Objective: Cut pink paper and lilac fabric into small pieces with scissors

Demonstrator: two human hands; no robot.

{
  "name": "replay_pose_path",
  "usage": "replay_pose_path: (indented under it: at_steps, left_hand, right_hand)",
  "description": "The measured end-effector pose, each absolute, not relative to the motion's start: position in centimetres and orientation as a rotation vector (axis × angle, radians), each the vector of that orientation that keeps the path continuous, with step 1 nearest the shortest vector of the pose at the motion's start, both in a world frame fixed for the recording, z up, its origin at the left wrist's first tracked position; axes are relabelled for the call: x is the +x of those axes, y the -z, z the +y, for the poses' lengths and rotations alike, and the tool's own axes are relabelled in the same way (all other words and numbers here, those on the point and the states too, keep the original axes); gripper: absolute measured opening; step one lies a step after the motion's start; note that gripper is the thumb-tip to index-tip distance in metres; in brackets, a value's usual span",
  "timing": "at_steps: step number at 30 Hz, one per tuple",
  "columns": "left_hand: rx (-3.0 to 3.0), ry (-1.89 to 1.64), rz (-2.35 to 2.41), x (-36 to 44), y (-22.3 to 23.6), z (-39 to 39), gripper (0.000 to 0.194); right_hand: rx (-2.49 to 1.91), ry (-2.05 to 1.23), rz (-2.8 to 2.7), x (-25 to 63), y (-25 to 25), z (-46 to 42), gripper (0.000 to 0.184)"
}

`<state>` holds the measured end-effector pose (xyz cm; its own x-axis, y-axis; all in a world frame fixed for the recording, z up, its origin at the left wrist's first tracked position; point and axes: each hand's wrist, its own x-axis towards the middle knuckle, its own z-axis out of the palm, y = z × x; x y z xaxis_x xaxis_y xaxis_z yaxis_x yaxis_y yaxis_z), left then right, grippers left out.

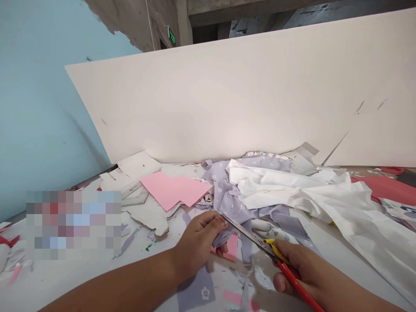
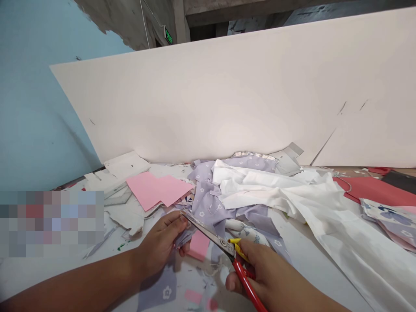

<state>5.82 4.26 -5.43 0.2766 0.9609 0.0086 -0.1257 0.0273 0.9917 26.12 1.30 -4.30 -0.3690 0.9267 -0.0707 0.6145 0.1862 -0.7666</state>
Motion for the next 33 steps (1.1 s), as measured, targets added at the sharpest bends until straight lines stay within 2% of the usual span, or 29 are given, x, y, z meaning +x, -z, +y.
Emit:
replay_pose_path:
  at_steps: [12,33]
  left_hand:
    - [1.22,-1.073,0.909,5.7,5.8,4.3,0.029]
    - [1.29,-1.066,0.972,5.8,5.4,4.0,0.028]
  right_hand:
    - [-1.556,-1.014,-2.118,25.9,3.1,1.1,0.007]
    - [-1.64,-0.843,-2.256,26.8,4.1,1.6,0.015]
